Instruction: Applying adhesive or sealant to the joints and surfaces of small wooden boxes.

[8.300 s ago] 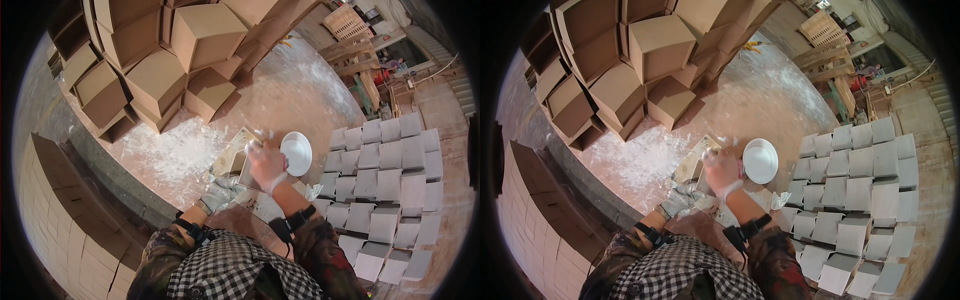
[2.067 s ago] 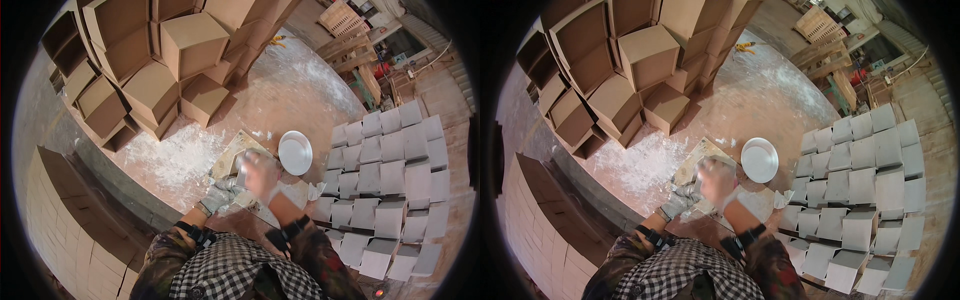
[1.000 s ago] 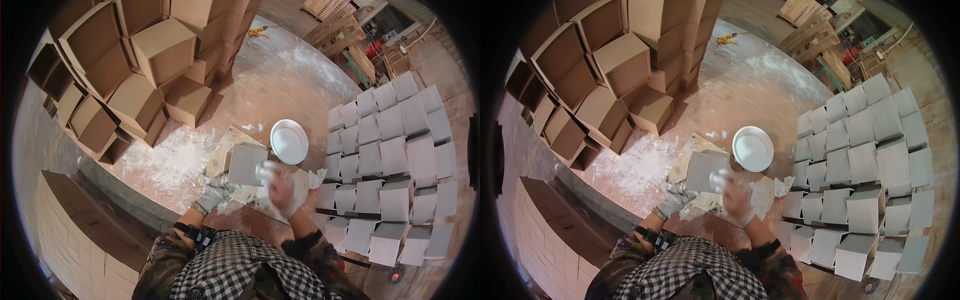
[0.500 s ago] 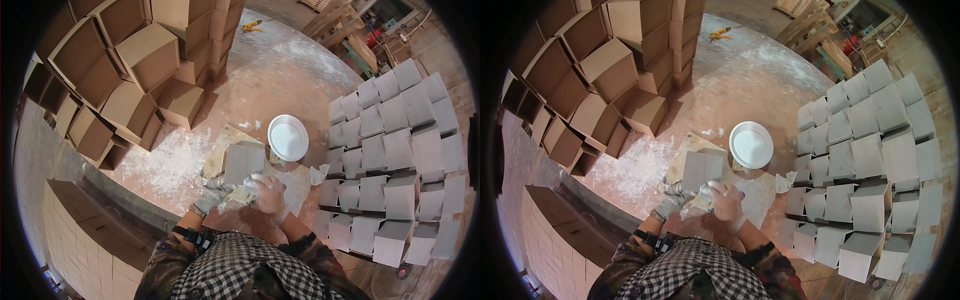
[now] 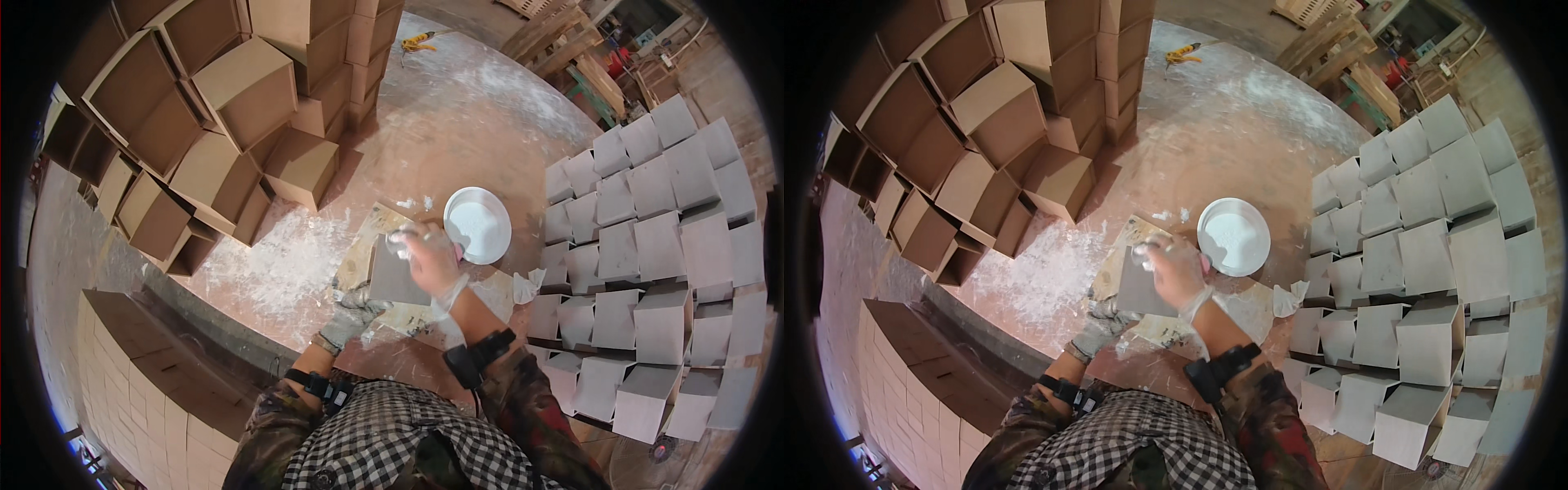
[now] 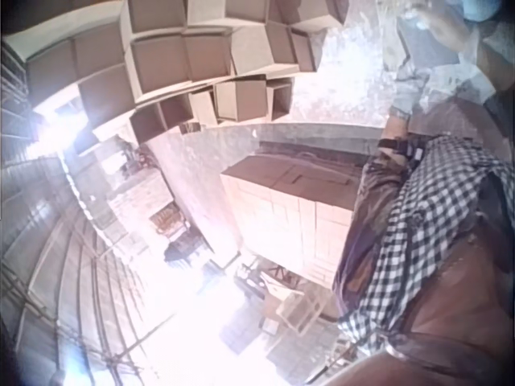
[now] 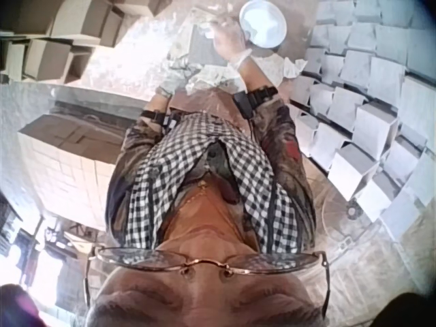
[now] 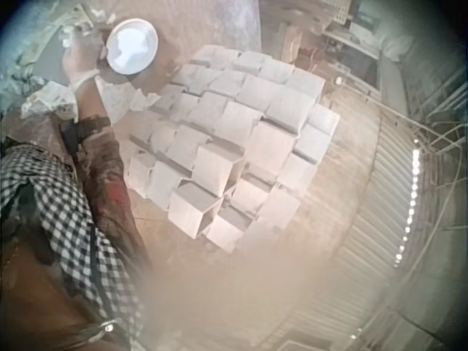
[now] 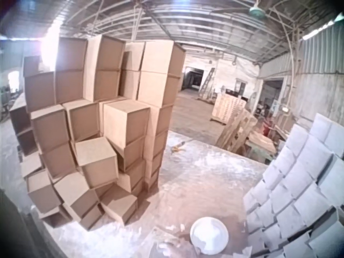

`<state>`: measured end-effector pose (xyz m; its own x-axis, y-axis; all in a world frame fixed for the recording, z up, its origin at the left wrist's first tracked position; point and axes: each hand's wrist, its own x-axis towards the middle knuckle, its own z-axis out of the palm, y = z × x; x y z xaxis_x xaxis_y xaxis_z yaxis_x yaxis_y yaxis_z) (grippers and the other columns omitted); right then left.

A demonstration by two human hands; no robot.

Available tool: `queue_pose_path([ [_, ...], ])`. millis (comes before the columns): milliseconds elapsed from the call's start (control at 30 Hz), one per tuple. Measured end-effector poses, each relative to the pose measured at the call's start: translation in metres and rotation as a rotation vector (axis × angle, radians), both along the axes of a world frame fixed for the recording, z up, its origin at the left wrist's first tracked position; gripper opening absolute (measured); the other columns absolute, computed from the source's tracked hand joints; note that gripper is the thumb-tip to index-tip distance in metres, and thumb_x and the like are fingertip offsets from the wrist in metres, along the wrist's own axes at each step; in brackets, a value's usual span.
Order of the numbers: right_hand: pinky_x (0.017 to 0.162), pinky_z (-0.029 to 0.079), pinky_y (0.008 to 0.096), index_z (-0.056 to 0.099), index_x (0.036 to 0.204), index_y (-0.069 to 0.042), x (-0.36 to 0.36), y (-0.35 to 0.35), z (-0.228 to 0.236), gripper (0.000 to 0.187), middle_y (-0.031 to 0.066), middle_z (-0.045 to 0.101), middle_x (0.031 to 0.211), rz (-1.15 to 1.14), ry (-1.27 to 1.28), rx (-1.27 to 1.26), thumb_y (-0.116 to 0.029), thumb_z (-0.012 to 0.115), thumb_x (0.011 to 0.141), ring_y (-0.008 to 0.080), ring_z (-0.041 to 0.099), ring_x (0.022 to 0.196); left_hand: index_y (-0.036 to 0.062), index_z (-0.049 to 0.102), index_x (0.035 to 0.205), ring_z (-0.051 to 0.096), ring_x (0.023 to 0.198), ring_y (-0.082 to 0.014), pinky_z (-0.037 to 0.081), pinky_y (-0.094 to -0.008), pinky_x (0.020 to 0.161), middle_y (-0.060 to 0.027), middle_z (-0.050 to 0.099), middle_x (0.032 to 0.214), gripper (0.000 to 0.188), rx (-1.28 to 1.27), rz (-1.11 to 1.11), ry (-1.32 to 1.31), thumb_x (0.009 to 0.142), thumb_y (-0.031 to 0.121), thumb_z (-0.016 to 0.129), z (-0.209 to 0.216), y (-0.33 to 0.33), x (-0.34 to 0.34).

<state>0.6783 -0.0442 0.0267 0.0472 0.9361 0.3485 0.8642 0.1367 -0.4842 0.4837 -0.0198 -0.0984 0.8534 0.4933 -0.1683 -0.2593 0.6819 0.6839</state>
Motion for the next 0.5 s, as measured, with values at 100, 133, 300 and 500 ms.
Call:
queue_pose_path([
  [100,0.080,0.042,0.0411,0.063,0.101,-0.017,-0.037,-0.036,0.007,0.032,0.0051,0.059,0.106,0.035,-0.090,-0.074,-0.004,0.056,0.073,0.0293,0.054,0.093,0.0026,0.051,0.119,0.056,0.102,-0.0224,0.048,-0.0344,0.088,-0.0098,0.057,0.114,0.036,0.281,-0.052,0.126,0.089,0.023,0.055,0.000,0.002,-0.009],
  [133,0.076,0.043,0.0421,0.063,0.101,-0.017,-0.048,-0.054,0.007,0.029,0.0048,0.059,0.104,0.084,-0.117,-0.124,-0.008,0.059,0.073,0.0282,0.054,0.091,0.0016,0.050,0.119,0.055,0.104,-0.0238,0.047,-0.0355,0.090,-0.0109,0.057,0.114,0.036,0.921,-0.114,0.495,0.090,0.023,0.051,0.001,0.001,-0.011],
  [300,0.073,0.044,0.0419,0.062,0.101,-0.017,-0.042,-0.041,0.001,0.029,0.0053,0.060,0.100,0.055,-0.145,-0.056,-0.009,0.059,0.074,0.0276,0.054,0.088,0.0026,0.044,0.124,0.053,0.106,-0.0259,0.043,-0.0357,0.096,-0.0124,0.054,0.118,0.043,0.048,0.071,0.092,0.089,0.024,0.054,-0.002,-0.004,-0.009],
  [500,0.076,0.042,0.0420,0.061,0.098,-0.013,-0.004,0.019,0.004,0.031,0.0078,0.059,0.101,-0.090,-0.136,-0.072,0.000,0.053,0.071,0.0312,0.052,0.089,0.0061,0.044,0.127,0.051,0.109,-0.0232,0.042,-0.0341,0.095,-0.0090,0.051,0.123,0.047,0.357,-0.058,0.204,0.087,0.024,0.060,-0.002,0.001,-0.003],
])
